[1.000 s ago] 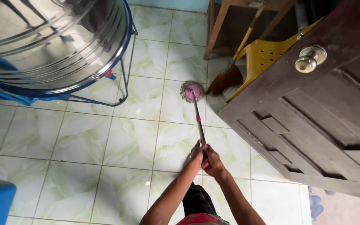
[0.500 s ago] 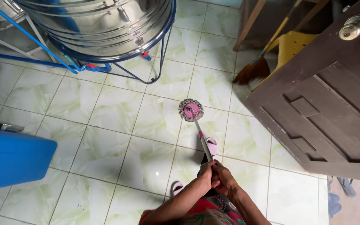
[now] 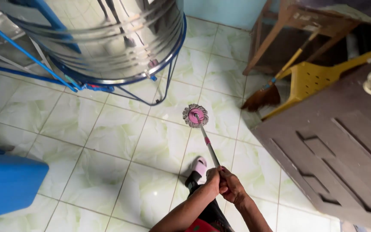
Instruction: Mopping the tiled floor around water storage tanks and filtration equipment.
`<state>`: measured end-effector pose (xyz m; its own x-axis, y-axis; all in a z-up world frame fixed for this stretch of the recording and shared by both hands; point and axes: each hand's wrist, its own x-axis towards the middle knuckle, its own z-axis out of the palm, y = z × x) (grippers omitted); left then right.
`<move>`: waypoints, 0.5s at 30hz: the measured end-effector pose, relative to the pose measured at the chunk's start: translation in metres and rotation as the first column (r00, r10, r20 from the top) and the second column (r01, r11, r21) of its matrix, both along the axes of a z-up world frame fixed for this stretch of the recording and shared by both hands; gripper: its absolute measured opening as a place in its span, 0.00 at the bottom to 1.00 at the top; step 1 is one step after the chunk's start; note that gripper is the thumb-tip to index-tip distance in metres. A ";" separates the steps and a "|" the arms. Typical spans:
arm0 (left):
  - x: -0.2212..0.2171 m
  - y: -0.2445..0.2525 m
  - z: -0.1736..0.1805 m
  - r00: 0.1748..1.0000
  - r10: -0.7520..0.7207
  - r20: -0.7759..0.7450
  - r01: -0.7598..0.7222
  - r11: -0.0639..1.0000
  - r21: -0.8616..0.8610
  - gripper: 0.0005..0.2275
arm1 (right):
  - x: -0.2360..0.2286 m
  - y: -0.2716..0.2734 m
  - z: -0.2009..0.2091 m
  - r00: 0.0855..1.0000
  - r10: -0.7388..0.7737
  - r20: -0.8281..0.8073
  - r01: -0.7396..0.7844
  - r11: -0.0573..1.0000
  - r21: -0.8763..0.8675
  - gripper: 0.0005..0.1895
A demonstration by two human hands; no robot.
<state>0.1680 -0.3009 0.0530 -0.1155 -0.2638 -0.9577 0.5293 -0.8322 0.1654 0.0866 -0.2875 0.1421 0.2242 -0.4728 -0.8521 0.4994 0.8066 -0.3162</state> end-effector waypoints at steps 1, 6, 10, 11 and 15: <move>0.004 -0.030 0.005 1.000 0.010 0.012 -0.010 1.000 -0.020 0.14 | 0.001 -0.030 -0.004 1.000 0.016 0.001 -0.016 1.000 -0.010 0.08; -0.009 -0.115 0.020 0.999 0.024 0.022 -0.024 1.000 -0.009 0.15 | -0.016 -0.119 -0.006 0.997 0.079 0.012 -0.079 0.996 -0.028 0.07; -0.016 -0.180 0.029 0.998 0.066 -0.005 -0.066 0.997 -0.039 0.14 | -0.021 -0.188 0.007 0.994 0.109 -0.031 -0.110 0.994 -0.027 0.12; -0.016 -0.192 0.032 0.997 0.080 -0.011 -0.080 0.996 -0.045 0.14 | -0.021 -0.201 0.010 0.992 0.112 -0.051 -0.113 0.993 -0.024 0.14; -0.011 -0.222 0.029 0.997 0.079 0.007 -0.079 0.996 -0.046 0.14 | -0.015 -0.234 -0.001 0.994 0.097 -0.047 -0.099 0.995 -0.024 0.16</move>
